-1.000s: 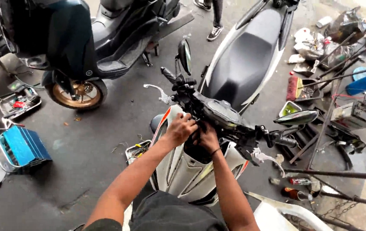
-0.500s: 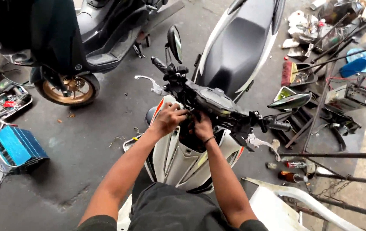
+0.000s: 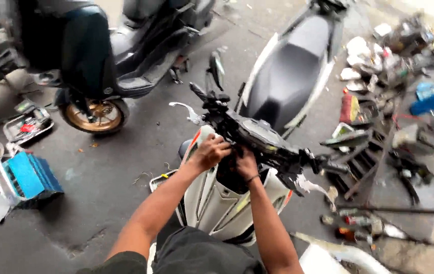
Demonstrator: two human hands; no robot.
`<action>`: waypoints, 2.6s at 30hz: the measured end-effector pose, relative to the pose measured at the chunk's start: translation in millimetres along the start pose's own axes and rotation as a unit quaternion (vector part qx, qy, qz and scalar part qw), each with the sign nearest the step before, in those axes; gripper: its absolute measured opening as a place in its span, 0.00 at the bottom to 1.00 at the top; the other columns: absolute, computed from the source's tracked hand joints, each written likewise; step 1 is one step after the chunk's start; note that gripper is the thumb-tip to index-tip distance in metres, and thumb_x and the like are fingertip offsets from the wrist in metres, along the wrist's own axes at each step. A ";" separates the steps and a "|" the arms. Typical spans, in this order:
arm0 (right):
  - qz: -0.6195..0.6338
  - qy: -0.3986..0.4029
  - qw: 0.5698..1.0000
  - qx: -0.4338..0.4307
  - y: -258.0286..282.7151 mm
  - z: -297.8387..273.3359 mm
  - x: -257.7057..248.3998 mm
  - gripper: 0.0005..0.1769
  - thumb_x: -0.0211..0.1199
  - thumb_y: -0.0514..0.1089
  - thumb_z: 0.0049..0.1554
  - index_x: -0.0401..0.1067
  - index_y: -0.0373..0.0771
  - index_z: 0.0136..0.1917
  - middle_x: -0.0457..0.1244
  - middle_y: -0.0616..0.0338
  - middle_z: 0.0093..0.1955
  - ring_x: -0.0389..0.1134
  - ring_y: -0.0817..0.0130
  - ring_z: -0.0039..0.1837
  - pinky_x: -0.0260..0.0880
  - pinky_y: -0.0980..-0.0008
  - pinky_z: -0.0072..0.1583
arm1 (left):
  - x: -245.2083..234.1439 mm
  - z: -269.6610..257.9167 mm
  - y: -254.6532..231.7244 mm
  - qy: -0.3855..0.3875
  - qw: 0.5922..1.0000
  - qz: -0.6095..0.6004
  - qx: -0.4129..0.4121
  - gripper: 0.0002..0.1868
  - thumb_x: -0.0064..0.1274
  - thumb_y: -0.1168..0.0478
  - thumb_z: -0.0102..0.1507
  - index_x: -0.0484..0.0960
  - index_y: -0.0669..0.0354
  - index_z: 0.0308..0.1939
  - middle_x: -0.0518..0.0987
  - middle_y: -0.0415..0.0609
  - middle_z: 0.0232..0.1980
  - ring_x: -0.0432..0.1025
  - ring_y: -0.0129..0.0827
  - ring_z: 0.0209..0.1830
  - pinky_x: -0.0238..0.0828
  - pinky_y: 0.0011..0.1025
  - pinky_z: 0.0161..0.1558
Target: The person works on the handlebar area of a white motorcycle, using a screwdriver to adjust components near the instrument cluster. They then use pliers to strip the insulation from a wire and continue manipulating the wiring and handlebar assembly.
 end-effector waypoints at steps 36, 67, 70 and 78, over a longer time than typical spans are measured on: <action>-0.042 -0.025 0.999 -0.003 -3.2 0.7 -6.7 0.18 0.53 0.43 0.73 0.74 0.33 0.70 0.71 0.43 0.29 0.76 0.54 0.30 0.73 0.65 0.30 | 15.3 17.5 -18.0 -0.018 0.992 0.092 -0.088 0.07 0.51 0.62 0.60 0.76 0.39 0.31 0.69 0.37 0.30 0.64 0.37 0.39 0.64 0.42 0.46; -0.292 0.060 0.931 -0.210 280.6 -3.9 80.8 0.30 0.66 0.49 0.67 0.72 0.41 0.79 0.77 0.54 0.41 0.81 0.54 0.48 0.79 0.57 0.58 | -9.0 29.4 -28.0 0.100 0.968 0.206 -0.107 0.08 0.45 0.70 0.57 0.66 0.51 0.31 0.63 0.39 0.41 0.57 0.31 0.42 0.55 0.35 0.47; -0.342 0.156 0.915 -0.149 245.4 105.9 154.8 0.41 0.64 0.51 0.64 0.59 0.35 0.85 0.76 0.54 0.36 0.80 0.64 0.37 0.80 0.65 0.51 | 9.0 13.2 -28.9 -0.004 0.991 0.075 -0.109 0.01 0.54 0.63 0.61 0.79 0.54 0.35 0.65 0.45 0.37 0.61 0.39 0.40 0.60 0.41 0.40; -0.565 0.081 0.820 -0.050 145.7 340.9 227.3 0.51 0.70 0.51 0.63 0.50 0.37 0.91 0.65 0.36 0.78 0.68 0.41 0.78 0.72 0.43 0.77 | 50.2 0.9 -20.1 0.047 0.991 0.011 -0.123 0.08 0.46 0.65 0.66 0.71 0.46 0.32 0.65 0.39 0.41 0.59 0.34 0.45 0.56 0.38 0.47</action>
Point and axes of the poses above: each hand's wrist, its own z-axis towards the middle knuckle, its own x-axis out of the palm, y = z × x, the point moved 6 cm from there along z, towards the middle knuckle
